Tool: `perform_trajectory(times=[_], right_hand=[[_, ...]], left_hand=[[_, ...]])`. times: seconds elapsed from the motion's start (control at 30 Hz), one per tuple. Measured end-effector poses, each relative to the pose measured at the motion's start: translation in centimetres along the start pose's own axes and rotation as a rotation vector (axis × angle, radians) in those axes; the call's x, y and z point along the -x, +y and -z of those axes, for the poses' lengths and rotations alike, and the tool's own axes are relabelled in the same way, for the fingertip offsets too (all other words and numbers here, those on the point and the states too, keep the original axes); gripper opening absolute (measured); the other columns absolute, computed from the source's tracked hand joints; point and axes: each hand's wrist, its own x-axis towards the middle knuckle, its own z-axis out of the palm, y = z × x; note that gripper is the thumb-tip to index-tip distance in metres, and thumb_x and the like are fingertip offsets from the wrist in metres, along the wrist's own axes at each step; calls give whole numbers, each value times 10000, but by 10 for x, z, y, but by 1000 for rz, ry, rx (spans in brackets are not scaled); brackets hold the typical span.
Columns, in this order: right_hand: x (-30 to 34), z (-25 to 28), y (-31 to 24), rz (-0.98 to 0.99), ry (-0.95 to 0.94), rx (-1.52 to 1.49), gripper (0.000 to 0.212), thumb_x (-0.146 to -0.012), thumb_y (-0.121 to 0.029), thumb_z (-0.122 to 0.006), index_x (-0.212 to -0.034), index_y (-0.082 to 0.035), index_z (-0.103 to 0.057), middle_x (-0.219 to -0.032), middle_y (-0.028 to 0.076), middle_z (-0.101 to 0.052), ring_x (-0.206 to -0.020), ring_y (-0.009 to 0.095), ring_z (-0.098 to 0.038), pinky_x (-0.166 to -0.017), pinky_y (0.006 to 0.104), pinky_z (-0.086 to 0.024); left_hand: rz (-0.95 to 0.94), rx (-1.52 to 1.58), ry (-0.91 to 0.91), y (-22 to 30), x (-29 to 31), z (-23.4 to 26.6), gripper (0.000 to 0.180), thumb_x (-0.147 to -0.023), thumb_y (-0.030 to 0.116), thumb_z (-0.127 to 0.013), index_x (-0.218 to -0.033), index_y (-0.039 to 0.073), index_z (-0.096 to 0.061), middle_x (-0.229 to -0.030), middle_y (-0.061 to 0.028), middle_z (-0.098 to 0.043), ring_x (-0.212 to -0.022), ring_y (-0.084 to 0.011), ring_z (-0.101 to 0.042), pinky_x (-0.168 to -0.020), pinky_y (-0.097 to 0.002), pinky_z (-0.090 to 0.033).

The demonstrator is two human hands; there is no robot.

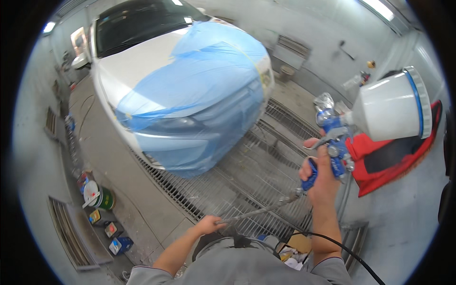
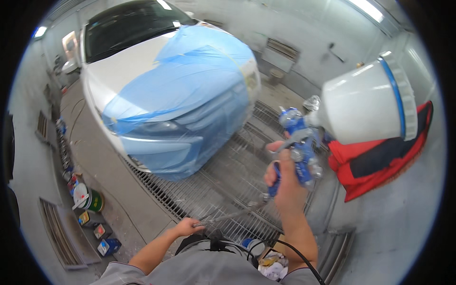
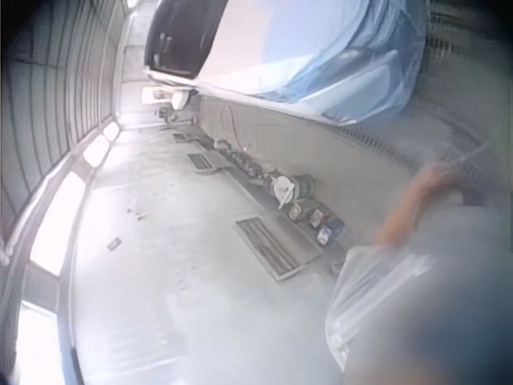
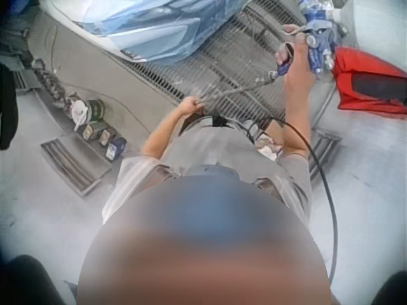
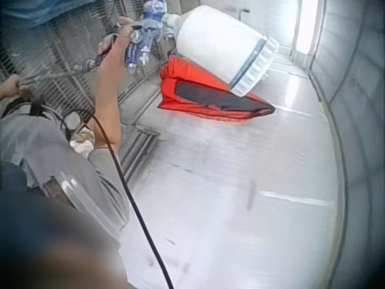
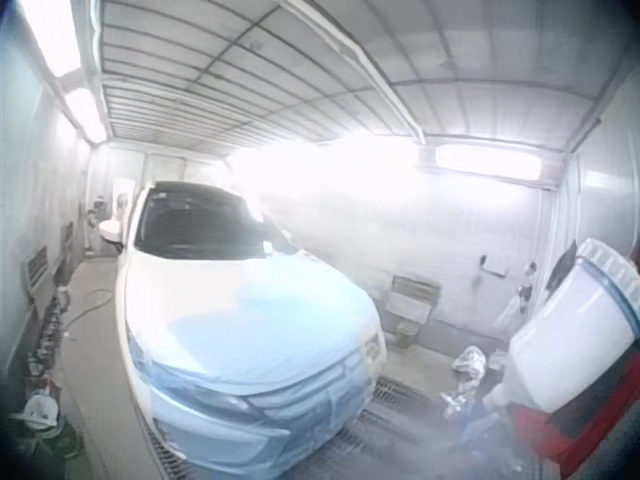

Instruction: The person pours liquid from a can into a small cup, then into a spray gun container. They walk to a car covered with protective sheeting and spray paint the rear bumper area using the spray gun.

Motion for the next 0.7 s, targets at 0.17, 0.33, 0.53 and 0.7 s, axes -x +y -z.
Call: perform_trajectory(times=[0.17,0.33,0.53,0.7], right_hand=[[23,90,-3,-3,365,239,283,-1109,-253,-626,-1298,-47,-669,-878,35,-674,-549,73,-495,-499,269,-409],[80,138,97,-156,612,577,211,-1024,-274,-761,-928,-93,-716,-635,-47,-569,-527,60,-520,-479,263,-398],[69,167,181,-364,675,386,273,-973,-268,-832,-848,-101,-656,-675,-37,-613,-532,63,-550,-459,267,-402],[69,200,245,-374,728,354,202,-961,-214,-833,-1005,-40,-739,-807,-25,-687,-664,64,-600,-576,263,-463]], left_hand=[[198,-278,-157,-104,32,13,432,-957,539,-754,-1007,111,-792,-970,-169,-774,-945,-395,-740,-806,-480,-584],[326,-261,-180,-52,30,52,503,-933,613,-738,-1038,124,-799,-975,-153,-783,-944,-387,-742,-811,-487,-588],[107,-221,-83,-39,9,68,401,-965,490,-749,-1070,107,-799,-917,-183,-767,-877,-417,-729,-763,-475,-578],[188,-251,-60,-31,-22,65,387,-991,486,-691,-1116,137,-802,-1003,-172,-779,-970,-413,-729,-829,-499,-588]])
